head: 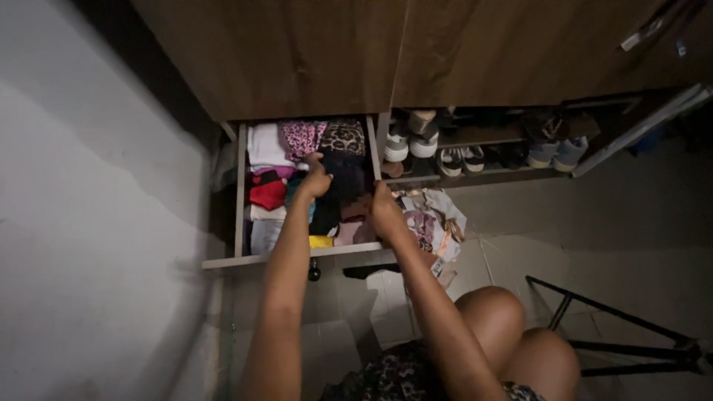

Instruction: Organizing and folding underwear into a bedroom wardrobe drawer.

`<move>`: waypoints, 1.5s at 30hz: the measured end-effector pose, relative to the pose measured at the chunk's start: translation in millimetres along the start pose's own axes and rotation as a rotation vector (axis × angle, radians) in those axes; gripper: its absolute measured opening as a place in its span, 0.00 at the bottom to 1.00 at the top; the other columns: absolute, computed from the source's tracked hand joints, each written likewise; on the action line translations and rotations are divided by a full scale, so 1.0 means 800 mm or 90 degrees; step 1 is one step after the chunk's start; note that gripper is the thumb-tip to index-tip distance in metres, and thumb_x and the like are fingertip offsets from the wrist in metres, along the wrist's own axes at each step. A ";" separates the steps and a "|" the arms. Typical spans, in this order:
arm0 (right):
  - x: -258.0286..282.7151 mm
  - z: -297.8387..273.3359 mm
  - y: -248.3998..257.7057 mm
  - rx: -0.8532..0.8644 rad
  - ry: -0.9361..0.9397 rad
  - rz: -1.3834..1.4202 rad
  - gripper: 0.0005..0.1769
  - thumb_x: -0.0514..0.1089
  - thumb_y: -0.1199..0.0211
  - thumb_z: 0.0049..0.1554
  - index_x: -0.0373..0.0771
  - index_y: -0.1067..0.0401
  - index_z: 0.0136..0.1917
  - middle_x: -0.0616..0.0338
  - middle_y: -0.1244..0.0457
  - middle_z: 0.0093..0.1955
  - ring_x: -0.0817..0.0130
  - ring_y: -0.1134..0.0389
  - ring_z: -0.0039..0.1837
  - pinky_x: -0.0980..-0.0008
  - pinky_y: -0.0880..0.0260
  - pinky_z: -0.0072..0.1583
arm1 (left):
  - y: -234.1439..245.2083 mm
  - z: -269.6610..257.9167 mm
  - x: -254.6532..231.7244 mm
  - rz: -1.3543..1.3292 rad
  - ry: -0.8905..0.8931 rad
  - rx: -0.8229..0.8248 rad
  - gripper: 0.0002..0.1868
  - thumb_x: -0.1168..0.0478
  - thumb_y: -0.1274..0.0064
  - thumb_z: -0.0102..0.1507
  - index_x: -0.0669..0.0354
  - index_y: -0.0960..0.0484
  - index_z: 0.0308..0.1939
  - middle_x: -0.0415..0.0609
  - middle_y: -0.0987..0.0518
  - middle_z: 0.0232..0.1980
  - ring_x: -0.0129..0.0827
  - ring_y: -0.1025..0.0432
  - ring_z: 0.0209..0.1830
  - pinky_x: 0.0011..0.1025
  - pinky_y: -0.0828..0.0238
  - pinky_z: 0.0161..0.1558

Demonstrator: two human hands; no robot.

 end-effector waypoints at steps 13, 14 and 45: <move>0.064 0.012 0.026 -0.026 0.074 0.049 0.19 0.33 0.44 0.53 0.33 0.35 0.59 0.34 0.38 0.57 0.32 0.36 0.59 0.45 0.33 0.59 | -0.009 -0.005 -0.074 -0.425 0.582 0.306 0.42 0.67 0.47 0.62 0.53 0.56 0.72 0.54 0.32 0.53 0.41 0.35 0.56 0.40 0.30 0.50; 0.067 0.019 0.022 -0.042 0.099 0.000 0.19 0.33 0.44 0.52 0.33 0.34 0.58 0.34 0.38 0.56 0.32 0.36 0.58 0.45 0.33 0.59 | -0.027 -0.009 -0.060 -0.432 0.544 0.297 0.42 0.67 0.46 0.62 0.56 0.57 0.72 0.56 0.29 0.53 0.44 0.34 0.56 0.38 0.31 0.54; -0.124 0.113 -0.197 0.145 -0.086 -0.185 0.22 0.43 0.52 0.61 0.32 0.38 0.67 0.30 0.46 0.69 0.32 0.37 0.63 0.43 0.32 0.62 | -0.021 -0.003 -0.077 -0.006 0.252 0.311 0.24 0.71 0.51 0.58 0.57 0.25 0.59 0.67 0.32 0.68 0.59 0.38 0.69 0.42 0.39 0.68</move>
Point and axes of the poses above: each hand's wrist, its own z-axis towards the middle knuckle, its own y-axis out of the back of the hand, x = y × z, the point moved 4 cm from there along z, towards the middle knuckle
